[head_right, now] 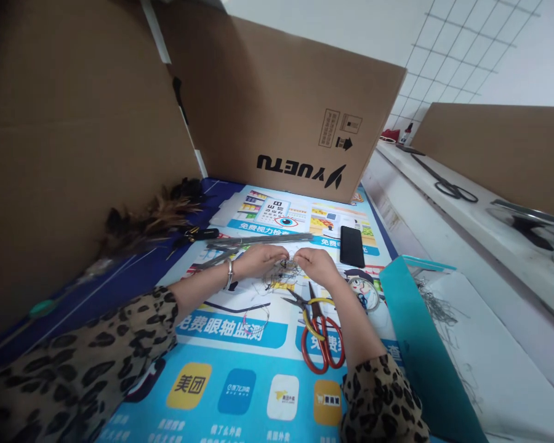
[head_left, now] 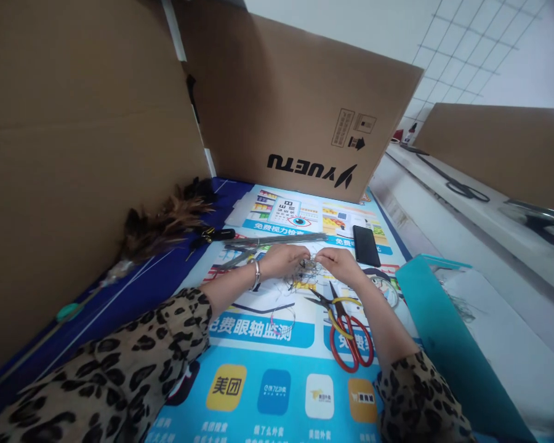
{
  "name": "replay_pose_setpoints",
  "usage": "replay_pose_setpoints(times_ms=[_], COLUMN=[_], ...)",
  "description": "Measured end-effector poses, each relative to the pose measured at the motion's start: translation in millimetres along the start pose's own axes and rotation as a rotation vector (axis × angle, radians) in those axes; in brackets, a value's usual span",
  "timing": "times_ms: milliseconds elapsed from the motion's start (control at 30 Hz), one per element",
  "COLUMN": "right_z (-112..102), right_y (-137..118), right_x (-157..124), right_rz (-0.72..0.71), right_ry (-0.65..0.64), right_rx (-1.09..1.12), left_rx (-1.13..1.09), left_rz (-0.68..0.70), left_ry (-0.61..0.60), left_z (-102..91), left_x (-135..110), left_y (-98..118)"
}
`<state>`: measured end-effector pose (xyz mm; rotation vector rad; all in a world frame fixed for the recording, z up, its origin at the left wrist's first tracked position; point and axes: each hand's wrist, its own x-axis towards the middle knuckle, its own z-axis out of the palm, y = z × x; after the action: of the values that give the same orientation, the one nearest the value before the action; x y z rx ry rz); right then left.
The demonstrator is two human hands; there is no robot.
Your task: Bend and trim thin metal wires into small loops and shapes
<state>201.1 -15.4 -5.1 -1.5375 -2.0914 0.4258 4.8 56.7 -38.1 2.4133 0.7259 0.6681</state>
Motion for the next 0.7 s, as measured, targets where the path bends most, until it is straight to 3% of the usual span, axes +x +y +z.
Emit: replay_pose_setpoints(times_ms=[500,700], right_z=[13.8,19.2], right_y=[4.1,-0.4], right_x=[-2.1,-4.7], right_rz=[0.037,0.068], right_ry=[0.002,-0.01], right_rx=[-0.221,-0.375], left_rx=[0.018,0.293], left_rz=[-0.042,-0.075], left_ry=[-0.04,-0.076], left_z=[-0.4,-1.6], left_x=[-0.7,-4.4], left_y=[-11.8,-11.0])
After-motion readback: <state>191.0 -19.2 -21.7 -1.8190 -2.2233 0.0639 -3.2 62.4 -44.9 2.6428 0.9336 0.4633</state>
